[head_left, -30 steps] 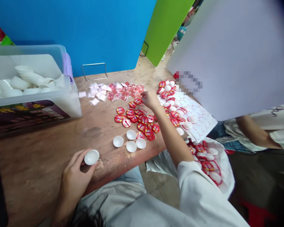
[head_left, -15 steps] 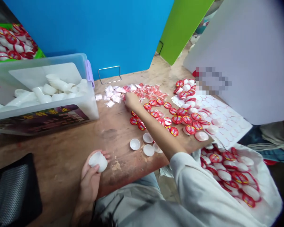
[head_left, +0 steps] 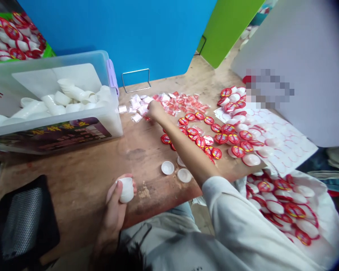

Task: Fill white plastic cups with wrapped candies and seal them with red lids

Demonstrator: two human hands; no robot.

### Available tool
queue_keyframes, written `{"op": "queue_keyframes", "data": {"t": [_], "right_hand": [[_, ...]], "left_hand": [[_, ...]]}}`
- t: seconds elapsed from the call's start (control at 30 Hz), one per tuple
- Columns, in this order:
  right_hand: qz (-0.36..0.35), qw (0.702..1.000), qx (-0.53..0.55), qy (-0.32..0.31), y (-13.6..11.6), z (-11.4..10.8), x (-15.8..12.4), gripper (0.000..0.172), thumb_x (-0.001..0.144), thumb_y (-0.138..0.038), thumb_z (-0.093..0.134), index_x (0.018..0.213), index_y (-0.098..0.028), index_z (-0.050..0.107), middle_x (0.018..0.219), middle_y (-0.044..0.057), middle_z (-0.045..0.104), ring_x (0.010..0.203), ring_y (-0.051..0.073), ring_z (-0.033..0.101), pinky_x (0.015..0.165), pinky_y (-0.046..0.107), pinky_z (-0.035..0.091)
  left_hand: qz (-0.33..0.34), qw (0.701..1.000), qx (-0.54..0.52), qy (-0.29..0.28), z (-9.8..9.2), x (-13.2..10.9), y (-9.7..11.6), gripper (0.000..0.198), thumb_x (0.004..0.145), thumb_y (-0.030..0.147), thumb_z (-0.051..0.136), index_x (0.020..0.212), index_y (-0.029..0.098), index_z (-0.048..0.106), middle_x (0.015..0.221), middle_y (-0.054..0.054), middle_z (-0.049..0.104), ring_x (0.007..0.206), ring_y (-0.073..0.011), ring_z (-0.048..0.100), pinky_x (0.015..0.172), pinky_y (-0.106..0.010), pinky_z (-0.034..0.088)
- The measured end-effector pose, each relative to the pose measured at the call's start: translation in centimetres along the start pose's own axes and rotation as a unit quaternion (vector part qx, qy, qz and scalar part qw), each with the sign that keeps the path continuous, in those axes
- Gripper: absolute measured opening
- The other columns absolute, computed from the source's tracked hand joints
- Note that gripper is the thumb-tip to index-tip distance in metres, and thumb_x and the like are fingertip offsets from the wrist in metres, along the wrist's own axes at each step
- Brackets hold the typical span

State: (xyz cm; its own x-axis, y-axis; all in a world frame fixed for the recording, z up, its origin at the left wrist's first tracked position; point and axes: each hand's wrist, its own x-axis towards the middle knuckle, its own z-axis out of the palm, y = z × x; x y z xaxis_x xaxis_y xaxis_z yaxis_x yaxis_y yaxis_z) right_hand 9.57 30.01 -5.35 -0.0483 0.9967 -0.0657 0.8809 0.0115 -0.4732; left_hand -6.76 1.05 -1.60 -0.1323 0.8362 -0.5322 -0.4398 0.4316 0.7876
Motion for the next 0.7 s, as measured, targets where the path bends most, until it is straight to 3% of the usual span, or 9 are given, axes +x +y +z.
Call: {"op": "queue_keyframes", "data": {"t": [0.2,0.37,0.47,0.53,0.6,0.7], "right_hand": [[-0.015,1.000,0.013,0.014,1.3,-0.8,-1.0,0.024,0.072,-0.010,0.062,0.095,-0.011,0.067,0.098,0.012,0.069,0.093,0.024,0.063,0.079,0.031,0.049],[-0.056,0.997,0.039,0.033,1.8,-3.3,-3.8,0.016,0.069,-0.007,0.065,0.085,-0.009,0.068,0.088,0.011,0.069,0.089,0.024,0.063,0.078,0.032,0.048],[-0.115,0.974,0.194,0.019,0.7,-5.5,-8.5,0.011,0.069,-0.012,0.069,0.080,-0.009,0.066,0.077,0.006,0.068,0.077,0.019,0.064,0.073,0.030,0.050],[-0.151,0.926,0.343,-0.049,-0.3,-6.6,-12.8,0.011,0.073,-0.018,0.068,0.082,-0.011,0.066,0.073,0.003,0.068,0.072,0.016,0.064,0.068,0.027,0.051],[-0.162,0.882,0.431,-0.100,-1.1,-7.1,-17.1,0.017,0.072,-0.022,0.070,0.086,-0.015,0.067,0.074,0.001,0.068,0.070,0.014,0.065,0.067,0.026,0.052],[-0.172,0.845,0.480,-0.160,-1.4,-6.6,-22.3,0.014,0.074,-0.024,0.069,0.086,-0.017,0.068,0.075,0.000,0.068,0.070,0.014,0.065,0.066,0.025,0.052]], "left_hand": [[-0.004,0.999,0.029,-0.032,-0.1,0.1,0.1,0.049,0.072,0.056,0.064,0.092,0.012,0.062,0.061,0.000,0.057,0.048,-0.0069,0.048,0.046,-0.017,0.036],[0.003,0.997,0.041,-0.061,0.3,-0.1,-0.1,0.056,0.075,0.058,0.059,0.108,0.013,0.057,0.067,0.000,0.058,0.037,-0.0041,0.043,0.036,-0.017,0.027],[0.012,0.995,0.048,-0.086,0.7,-0.4,-0.3,0.062,0.076,0.058,0.058,0.122,0.016,0.051,0.077,-0.001,0.061,0.037,-0.0048,0.044,0.034,-0.018,0.027],[0.012,0.994,0.051,-0.098,0.9,-0.6,-0.4,0.061,0.077,0.057,0.059,0.122,0.017,0.051,0.081,-0.002,0.062,0.041,-0.0061,0.047,0.036,-0.019,0.031],[0.002,0.994,0.052,-0.094,1.1,-0.8,-0.6,0.056,0.074,0.056,0.063,0.109,0.013,0.057,0.078,-0.004,0.063,0.045,-0.0077,0.050,0.041,-0.021,0.036],[-0.026,0.995,0.046,-0.083,1.7,-1.0,-0.8,0.052,0.069,0.059,0.066,0.088,0.011,0.061,0.069,-0.003,0.062,0.049,-0.0093,0.051,0.045,-0.021,0.039]]}}
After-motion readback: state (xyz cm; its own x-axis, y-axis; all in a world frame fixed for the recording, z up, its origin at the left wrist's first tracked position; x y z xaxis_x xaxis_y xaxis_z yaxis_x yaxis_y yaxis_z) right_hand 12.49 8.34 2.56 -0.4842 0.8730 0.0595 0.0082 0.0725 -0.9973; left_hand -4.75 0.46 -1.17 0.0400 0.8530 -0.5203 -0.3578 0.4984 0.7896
